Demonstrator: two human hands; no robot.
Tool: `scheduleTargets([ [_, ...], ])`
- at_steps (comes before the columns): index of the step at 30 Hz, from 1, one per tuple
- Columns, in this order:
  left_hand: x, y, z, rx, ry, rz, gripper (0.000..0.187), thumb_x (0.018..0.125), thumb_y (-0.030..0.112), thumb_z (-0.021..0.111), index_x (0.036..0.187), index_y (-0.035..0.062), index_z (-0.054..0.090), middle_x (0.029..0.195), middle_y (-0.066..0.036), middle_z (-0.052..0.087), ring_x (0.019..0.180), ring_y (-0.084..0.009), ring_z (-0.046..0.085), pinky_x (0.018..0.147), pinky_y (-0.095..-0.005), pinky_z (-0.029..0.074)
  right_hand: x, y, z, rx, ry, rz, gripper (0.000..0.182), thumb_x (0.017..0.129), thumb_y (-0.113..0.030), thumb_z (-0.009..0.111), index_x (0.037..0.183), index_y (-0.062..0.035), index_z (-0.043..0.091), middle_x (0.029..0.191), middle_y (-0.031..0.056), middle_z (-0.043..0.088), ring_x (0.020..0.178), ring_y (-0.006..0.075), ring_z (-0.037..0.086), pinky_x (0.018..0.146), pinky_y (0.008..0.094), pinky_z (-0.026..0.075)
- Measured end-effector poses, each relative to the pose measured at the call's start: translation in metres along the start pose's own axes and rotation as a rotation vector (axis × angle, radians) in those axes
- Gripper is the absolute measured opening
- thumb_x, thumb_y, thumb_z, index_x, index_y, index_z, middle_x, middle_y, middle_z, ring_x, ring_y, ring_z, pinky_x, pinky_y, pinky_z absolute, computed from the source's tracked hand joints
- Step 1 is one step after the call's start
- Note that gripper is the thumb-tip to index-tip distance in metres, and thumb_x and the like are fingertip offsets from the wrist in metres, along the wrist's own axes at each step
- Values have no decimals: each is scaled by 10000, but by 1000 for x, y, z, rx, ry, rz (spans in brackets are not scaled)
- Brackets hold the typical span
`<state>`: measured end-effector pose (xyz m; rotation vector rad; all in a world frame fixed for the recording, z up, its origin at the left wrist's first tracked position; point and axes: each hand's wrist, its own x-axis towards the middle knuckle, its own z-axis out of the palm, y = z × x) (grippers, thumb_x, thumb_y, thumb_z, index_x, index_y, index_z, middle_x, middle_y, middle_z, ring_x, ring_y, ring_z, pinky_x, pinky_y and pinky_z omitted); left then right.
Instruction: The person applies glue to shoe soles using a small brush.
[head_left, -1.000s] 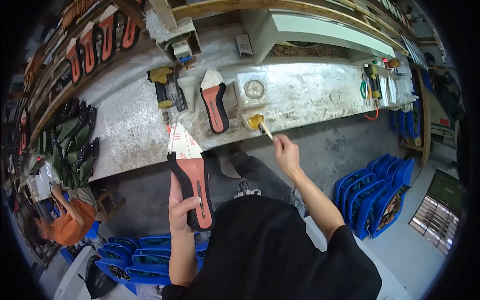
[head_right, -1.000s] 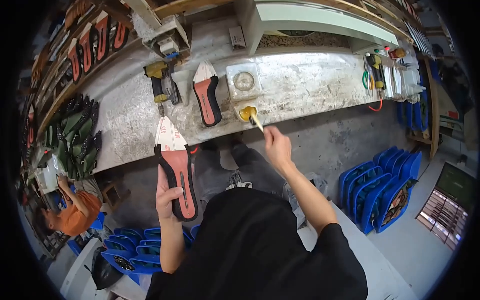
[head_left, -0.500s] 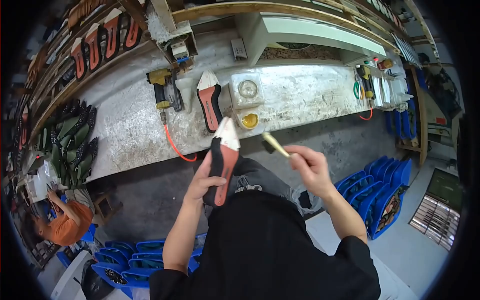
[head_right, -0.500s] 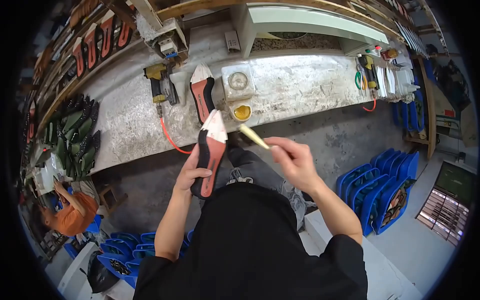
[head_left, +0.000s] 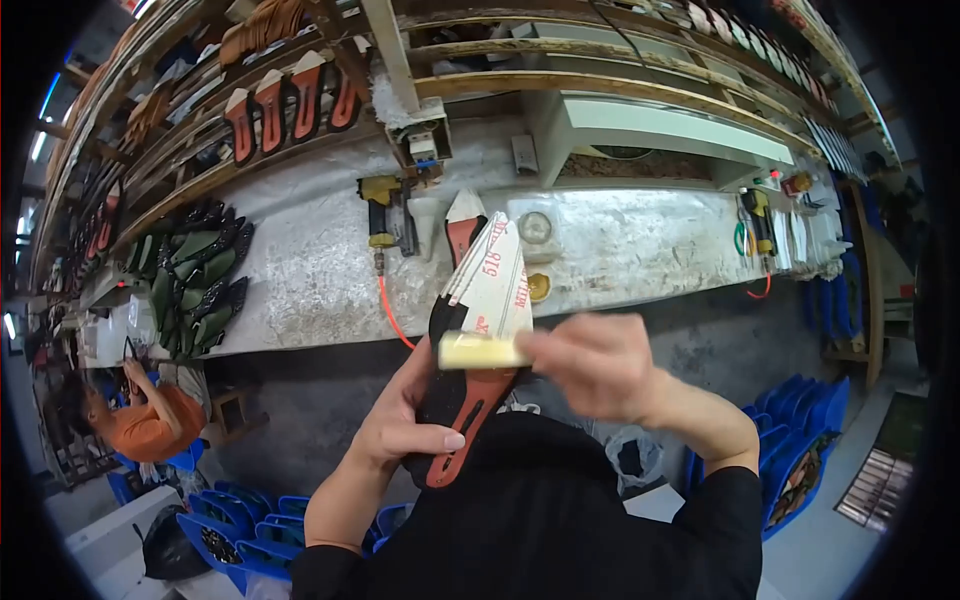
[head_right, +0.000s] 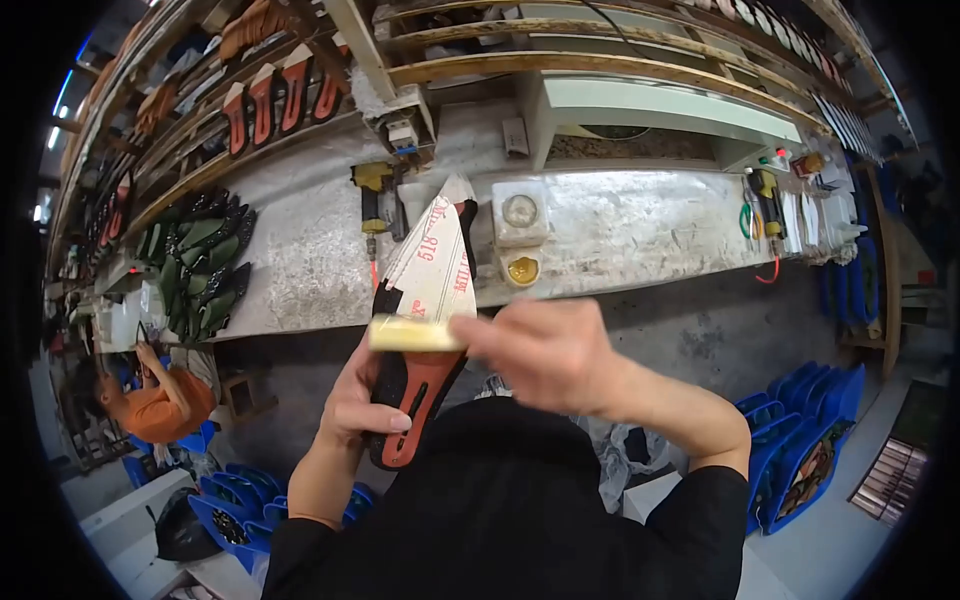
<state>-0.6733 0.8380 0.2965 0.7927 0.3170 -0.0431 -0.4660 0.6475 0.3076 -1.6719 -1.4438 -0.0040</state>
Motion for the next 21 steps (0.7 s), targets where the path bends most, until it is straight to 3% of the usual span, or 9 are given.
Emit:
scheduleTargets([
  [4,-18,2,1,74,-40,80,1149,559,-25,739,1626,74,323,1559,-103,516,1427,-263,471,1201,-378,315,26,2,-13,-68,103,144,335,822,64,656,1113,-54,773,790,42,680,567,158,511,508,272,402],
  [10,-45,8,0,151,-17,114,1165,544,-32,752,1624,74,329,1569,-104,508,1433,-260,464,1204,-374,307,32,-26,2,-92,132,-78,367,811,91,632,1127,-38,767,777,52,674,577,147,498,519,268,395],
  [14,-52,4,-15,84,12,92,1180,523,-50,750,1621,68,335,1561,-107,519,1420,-259,482,1197,-368,315,33,-26,-4,283,152,19,343,820,87,650,1124,-25,763,743,51,660,578,147,485,521,273,384],
  [19,-64,8,-3,41,81,97,1218,498,-65,734,1633,81,314,1546,-109,538,1392,-254,513,1184,-364,339,61,-10,-21,129,157,306,317,824,70,681,1114,-24,768,729,50,665,570,159,485,533,267,387],
  [21,-63,8,-5,26,73,140,1229,490,-72,723,1636,88,308,1544,-108,540,1386,-254,519,1178,-362,346,81,-9,-20,128,111,209,308,825,61,689,1109,-25,771,720,48,662,566,157,484,531,267,385],
])
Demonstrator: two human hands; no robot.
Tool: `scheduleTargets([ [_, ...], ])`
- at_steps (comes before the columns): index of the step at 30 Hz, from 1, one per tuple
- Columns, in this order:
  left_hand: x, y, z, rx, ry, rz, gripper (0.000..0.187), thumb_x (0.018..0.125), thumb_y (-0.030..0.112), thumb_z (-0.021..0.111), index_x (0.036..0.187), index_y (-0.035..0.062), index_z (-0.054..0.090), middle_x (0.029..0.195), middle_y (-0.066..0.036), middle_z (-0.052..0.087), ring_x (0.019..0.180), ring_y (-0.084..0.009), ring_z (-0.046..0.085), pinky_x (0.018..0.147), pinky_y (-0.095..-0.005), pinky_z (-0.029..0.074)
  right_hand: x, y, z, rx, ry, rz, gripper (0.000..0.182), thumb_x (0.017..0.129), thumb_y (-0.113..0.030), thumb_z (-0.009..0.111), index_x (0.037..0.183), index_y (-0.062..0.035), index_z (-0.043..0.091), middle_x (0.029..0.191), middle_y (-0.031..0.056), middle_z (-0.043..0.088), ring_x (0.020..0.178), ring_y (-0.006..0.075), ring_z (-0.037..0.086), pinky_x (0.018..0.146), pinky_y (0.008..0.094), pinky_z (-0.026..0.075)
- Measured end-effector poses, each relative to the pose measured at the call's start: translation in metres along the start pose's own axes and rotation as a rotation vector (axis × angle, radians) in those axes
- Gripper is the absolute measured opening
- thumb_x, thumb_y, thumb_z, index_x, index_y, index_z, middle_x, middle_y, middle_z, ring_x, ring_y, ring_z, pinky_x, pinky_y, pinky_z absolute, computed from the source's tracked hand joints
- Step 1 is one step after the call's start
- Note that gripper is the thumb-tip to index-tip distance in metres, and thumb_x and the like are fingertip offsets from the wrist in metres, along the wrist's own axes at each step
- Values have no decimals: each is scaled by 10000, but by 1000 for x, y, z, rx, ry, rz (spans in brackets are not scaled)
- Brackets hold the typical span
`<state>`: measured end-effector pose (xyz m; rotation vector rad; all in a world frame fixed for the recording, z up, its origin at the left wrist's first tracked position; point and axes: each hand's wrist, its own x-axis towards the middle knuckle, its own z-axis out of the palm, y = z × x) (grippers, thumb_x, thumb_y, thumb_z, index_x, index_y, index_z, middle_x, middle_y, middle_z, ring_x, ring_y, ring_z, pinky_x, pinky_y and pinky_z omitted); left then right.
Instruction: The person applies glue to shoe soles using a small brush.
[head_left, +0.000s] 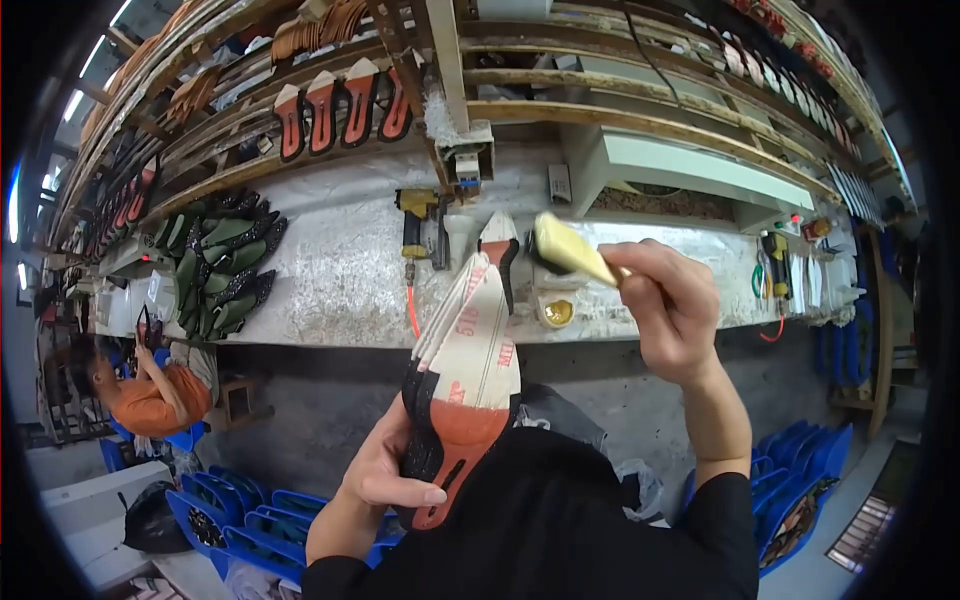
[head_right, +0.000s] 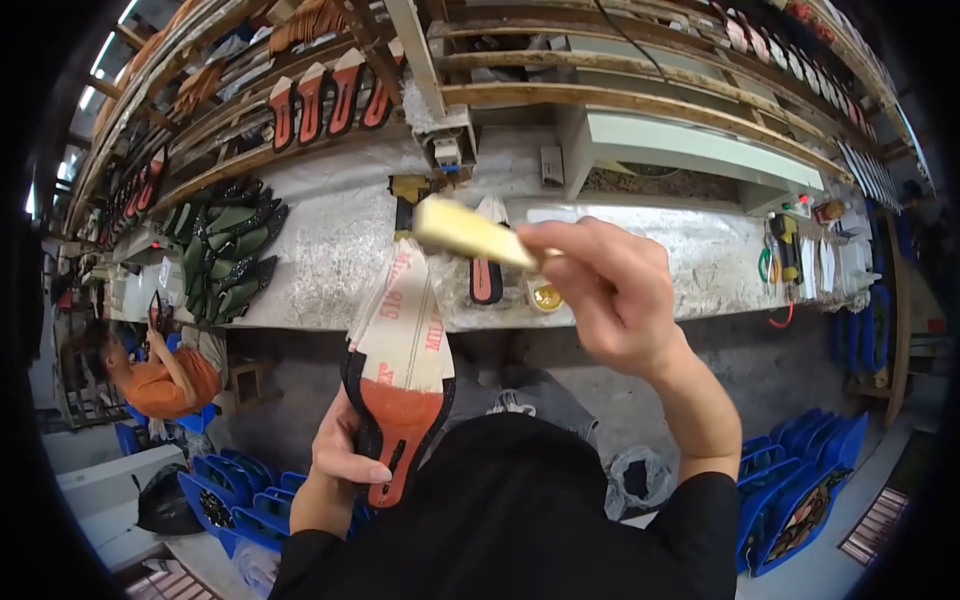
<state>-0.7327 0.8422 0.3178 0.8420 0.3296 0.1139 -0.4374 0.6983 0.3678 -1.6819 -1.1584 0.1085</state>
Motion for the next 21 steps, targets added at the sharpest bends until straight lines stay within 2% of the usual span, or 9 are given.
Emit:
scheduleTargets([
  [3,-3,-4,-1,-42,-55,52,1261,466,-92,688,1646,107,288,1538,-104,548,1370,-254,538,1162,-354,370,2,-13,4,-19,-107,-214,281,830,36,715,1095,-29,780,691,40,653,557,153,481,524,267,379],
  [4,-3,-6,-2,-45,-58,44,1261,466,-92,688,1646,107,288,1538,-104,548,1370,-254,538,1162,-354,370,-5,-13,2,-22,-106,-206,281,830,36,715,1095,-29,780,691,40,653,557,153,481,524,267,379],
  [8,0,-12,-15,-153,-55,106,1290,446,-101,648,1656,129,265,1548,-102,540,1368,-262,543,1152,-354,386,-29,1,3,237,-498,-135,231,846,18,727,1066,-23,784,690,34,651,561,151,492,523,281,383],
  [14,15,-14,2,-212,49,98,1273,455,-94,626,1655,140,271,1542,-104,544,1363,-266,550,1144,-354,397,-17,-27,-7,39,-300,-160,204,843,32,726,1033,-18,781,685,33,650,570,147,514,522,284,399],
  [18,18,-7,6,-269,112,140,1241,483,-83,633,1651,148,282,1534,-108,552,1358,-263,554,1143,-351,394,-29,-36,-6,-64,-595,-137,197,852,32,714,1030,-20,780,703,42,664,564,154,513,527,295,404],
  [19,17,-7,7,-275,121,140,1241,483,-83,633,1651,148,282,1534,-108,552,1358,-263,554,1143,-351,394,-31,-37,-5,-60,-605,-135,197,852,32,714,1030,-20,780,703,42,664,564,154,513,527,295,404],
  [21,23,-5,9,-253,110,161,1222,493,-73,659,1640,132,292,1523,-125,555,1340,-288,567,1129,-380,421,-29,-36,-5,46,-391,-111,205,857,28,713,1046,-19,776,706,44,657,554,152,502,523,293,396],
])
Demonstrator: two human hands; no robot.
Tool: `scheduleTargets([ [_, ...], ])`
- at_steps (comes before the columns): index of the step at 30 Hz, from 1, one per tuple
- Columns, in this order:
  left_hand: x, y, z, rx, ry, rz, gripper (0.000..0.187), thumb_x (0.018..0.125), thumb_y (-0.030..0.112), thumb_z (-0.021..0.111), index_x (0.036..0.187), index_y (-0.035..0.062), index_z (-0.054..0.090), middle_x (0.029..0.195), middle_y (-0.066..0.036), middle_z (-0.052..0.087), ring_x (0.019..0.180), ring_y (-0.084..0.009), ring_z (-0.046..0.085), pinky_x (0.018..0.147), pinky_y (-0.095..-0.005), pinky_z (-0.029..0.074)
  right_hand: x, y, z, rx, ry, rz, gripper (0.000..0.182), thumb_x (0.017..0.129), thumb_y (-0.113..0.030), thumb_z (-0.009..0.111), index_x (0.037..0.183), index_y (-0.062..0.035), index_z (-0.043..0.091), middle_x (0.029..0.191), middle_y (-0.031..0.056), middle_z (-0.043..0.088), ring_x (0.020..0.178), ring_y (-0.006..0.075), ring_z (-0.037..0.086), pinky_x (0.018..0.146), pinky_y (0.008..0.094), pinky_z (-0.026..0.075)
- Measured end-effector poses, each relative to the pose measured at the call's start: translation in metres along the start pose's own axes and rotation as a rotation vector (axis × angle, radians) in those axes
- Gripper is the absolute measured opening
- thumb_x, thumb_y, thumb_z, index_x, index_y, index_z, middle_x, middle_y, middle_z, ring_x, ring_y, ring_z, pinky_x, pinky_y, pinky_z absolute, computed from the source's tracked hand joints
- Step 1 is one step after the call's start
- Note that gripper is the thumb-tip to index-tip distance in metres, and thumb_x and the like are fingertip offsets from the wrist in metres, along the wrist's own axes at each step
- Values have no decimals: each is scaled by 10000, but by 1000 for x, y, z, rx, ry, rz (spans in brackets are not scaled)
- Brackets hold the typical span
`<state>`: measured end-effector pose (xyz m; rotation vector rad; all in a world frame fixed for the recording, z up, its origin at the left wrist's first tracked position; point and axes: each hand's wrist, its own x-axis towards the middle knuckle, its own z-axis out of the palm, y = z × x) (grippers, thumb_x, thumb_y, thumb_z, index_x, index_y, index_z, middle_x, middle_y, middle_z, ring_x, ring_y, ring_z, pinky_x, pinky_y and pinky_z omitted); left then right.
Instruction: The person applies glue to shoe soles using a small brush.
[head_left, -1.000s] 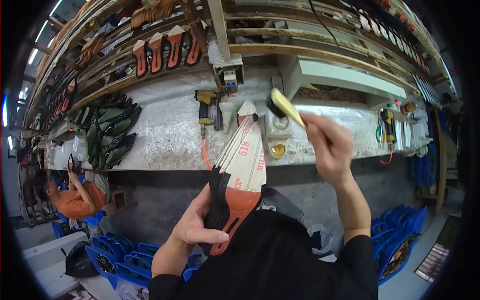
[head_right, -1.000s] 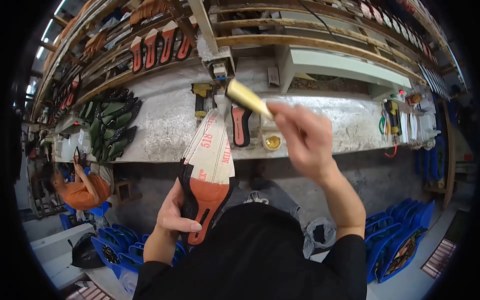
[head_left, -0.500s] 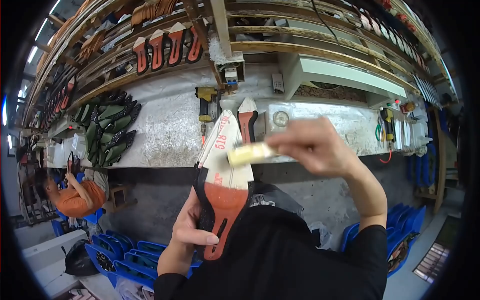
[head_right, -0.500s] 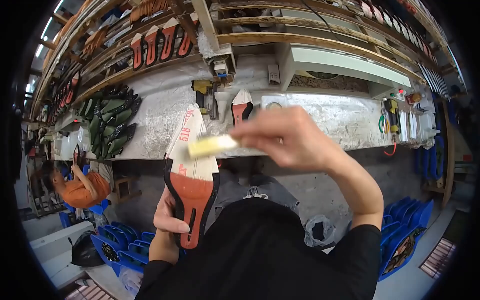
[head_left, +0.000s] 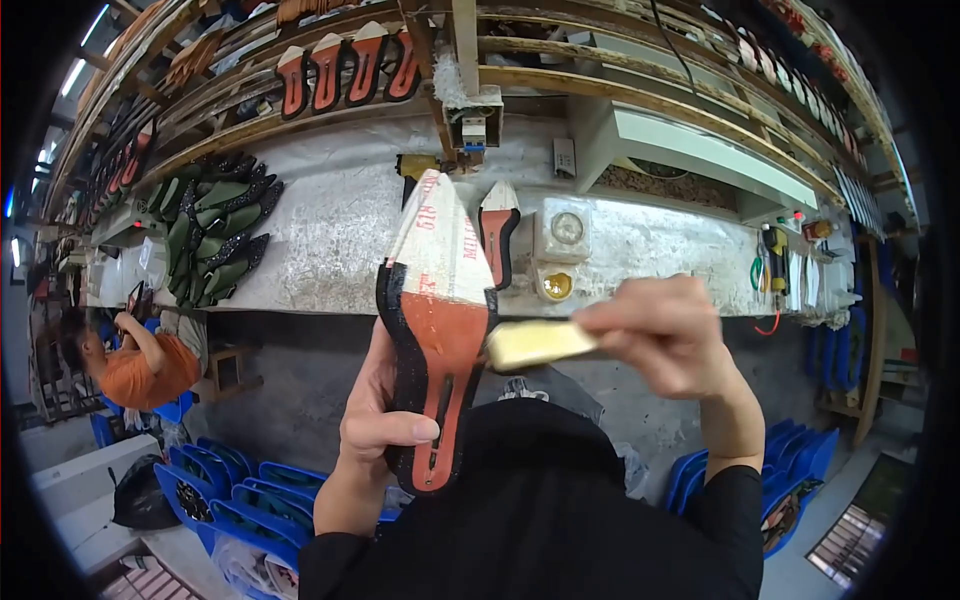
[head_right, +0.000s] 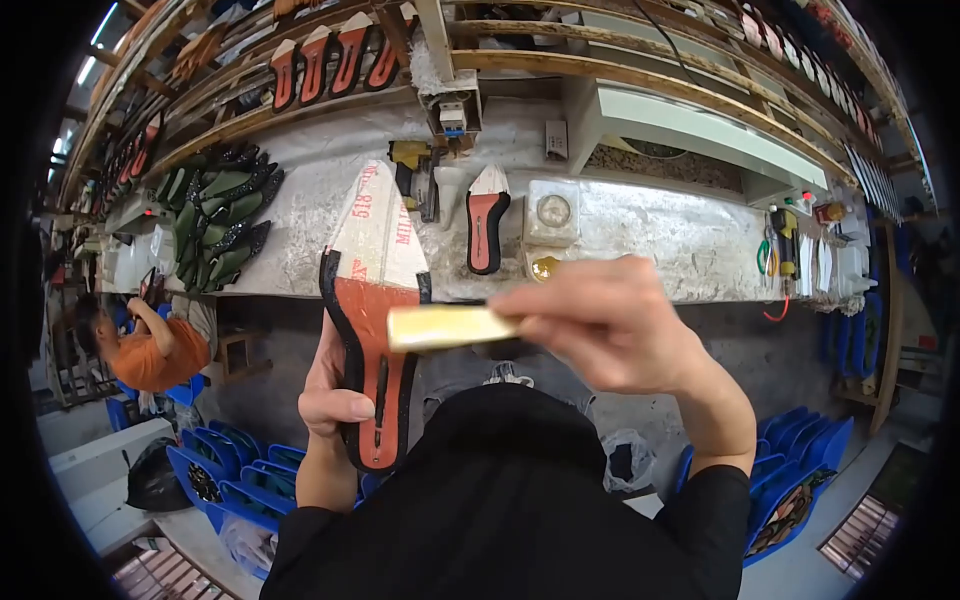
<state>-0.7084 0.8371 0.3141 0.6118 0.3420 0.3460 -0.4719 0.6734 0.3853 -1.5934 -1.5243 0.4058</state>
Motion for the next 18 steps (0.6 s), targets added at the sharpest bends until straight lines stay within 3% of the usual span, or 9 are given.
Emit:
scheduleTargets([
  [2,-1,-1,5,29,-13,-1,1204,503,-63,685,1630,115,303,1513,-142,559,1323,-312,581,1115,-408,448,-4,-2,1,104,233,18,212,863,25,712,1062,-17,772,709,46,650,543,150,490,519,292,388],
  [7,-5,-3,18,272,-157,74,1110,606,-74,672,1635,131,310,1556,-100,520,1399,-265,510,1164,-373,372,12,0,18,-158,200,25,230,870,17,708,1091,-12,762,716,47,645,534,149,486,520,287,383],
  [12,-11,0,13,356,-168,89,1072,643,-69,677,1631,117,305,1559,-96,514,1401,-263,500,1163,-382,373,22,17,9,-283,293,32,248,864,26,709,1105,-10,758,721,48,654,527,141,491,508,279,389],
  [18,-3,6,12,290,-180,94,1088,632,-74,672,1635,110,291,1540,-110,531,1390,-267,513,1166,-384,372,10,3,21,-166,26,-118,251,863,22,709,1106,-8,761,720,50,653,517,150,487,495,294,393],
])
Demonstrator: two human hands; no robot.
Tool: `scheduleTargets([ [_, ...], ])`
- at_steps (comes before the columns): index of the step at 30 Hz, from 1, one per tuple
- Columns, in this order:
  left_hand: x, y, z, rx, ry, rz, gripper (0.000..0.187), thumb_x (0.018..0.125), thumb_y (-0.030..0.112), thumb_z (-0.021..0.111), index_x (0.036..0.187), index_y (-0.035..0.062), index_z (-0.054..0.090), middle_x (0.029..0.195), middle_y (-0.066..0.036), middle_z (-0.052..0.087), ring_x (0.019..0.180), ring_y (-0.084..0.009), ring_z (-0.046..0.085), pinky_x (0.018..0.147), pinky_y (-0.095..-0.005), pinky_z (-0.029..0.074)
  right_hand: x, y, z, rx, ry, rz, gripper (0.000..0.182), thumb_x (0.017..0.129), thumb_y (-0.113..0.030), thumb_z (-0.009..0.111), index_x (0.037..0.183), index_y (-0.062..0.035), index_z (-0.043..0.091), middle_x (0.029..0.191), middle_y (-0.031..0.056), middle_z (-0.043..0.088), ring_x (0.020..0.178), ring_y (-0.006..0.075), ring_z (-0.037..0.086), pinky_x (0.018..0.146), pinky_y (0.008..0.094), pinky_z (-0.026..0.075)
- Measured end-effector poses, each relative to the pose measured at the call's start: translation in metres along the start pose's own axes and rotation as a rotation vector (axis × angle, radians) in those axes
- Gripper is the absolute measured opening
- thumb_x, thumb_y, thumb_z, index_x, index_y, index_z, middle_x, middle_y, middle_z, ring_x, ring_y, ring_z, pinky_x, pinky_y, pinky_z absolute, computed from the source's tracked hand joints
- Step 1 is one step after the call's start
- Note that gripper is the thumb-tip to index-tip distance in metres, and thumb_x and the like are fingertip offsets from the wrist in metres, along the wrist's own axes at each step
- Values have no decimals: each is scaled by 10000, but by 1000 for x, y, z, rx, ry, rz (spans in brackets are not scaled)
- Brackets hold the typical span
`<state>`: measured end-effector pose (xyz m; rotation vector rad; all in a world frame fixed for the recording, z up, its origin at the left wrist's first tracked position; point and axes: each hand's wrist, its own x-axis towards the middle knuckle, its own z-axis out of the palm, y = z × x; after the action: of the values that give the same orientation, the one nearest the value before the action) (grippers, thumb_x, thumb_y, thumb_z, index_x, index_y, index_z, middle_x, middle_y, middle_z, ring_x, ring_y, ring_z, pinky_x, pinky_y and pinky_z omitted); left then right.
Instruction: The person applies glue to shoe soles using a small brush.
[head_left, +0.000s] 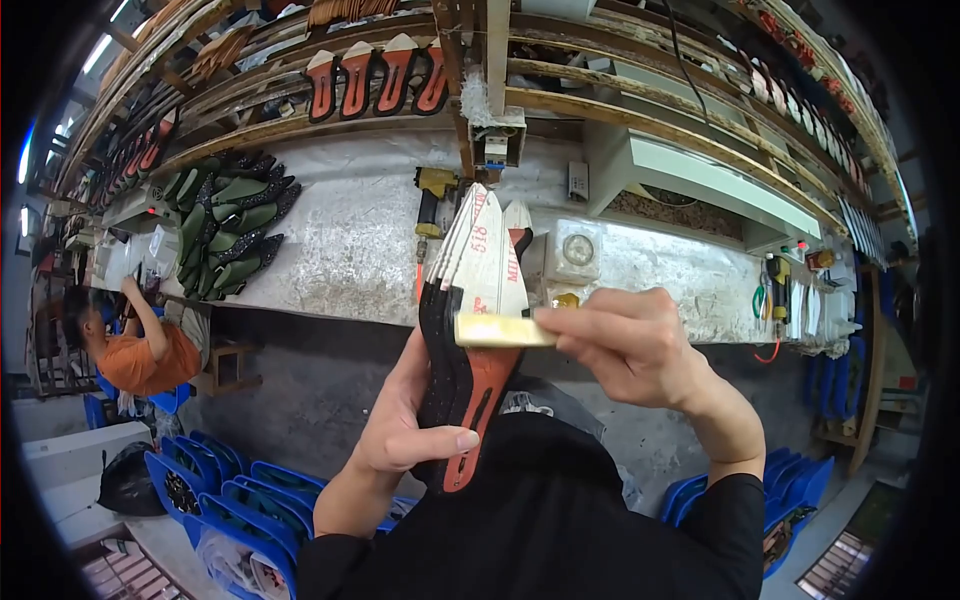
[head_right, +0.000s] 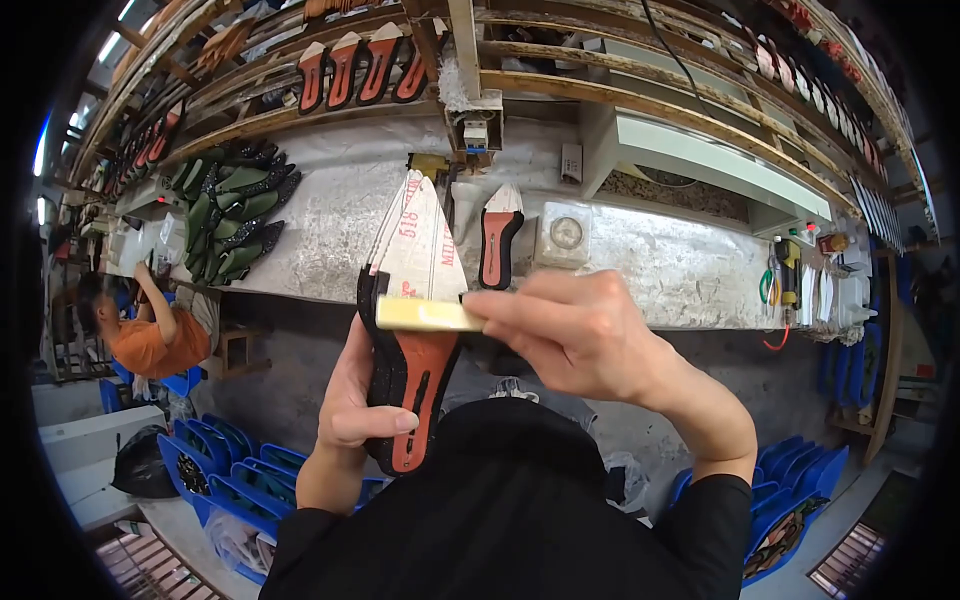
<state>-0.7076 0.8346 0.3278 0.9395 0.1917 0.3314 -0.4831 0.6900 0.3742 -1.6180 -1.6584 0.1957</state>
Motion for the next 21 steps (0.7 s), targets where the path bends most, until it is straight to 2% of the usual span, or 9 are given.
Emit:
scheduleTargets([
  [5,7,-1,-4,-207,48,-40,1111,616,-79,651,1642,116,273,1520,-128,548,1375,-275,533,1170,-375,375,-10,-5,-8,106,-131,78,253,856,28,711,1100,-8,768,714,59,647,511,158,488,486,301,395],
  [9,11,-1,5,-267,119,-74,1173,530,-34,613,1639,80,252,1536,-193,516,1379,-355,535,1181,-501,398,-2,-11,-16,58,116,50,248,854,29,712,1092,-4,773,724,69,653,515,163,496,493,289,396],
  [15,16,0,12,-289,99,-6,1166,537,-10,618,1639,78,249,1521,-208,525,1360,-362,552,1166,-532,417,6,-3,-20,-76,-8,26,246,859,28,710,1093,-12,776,736,64,660,522,156,491,495,283,385],
  [21,13,3,16,-258,143,-6,1165,537,0,614,1641,86,250,1518,-207,527,1346,-363,560,1159,-519,425,7,-10,-24,-72,33,55,257,847,25,727,1093,-25,781,731,50,648,528,152,476,496,287,364],
])
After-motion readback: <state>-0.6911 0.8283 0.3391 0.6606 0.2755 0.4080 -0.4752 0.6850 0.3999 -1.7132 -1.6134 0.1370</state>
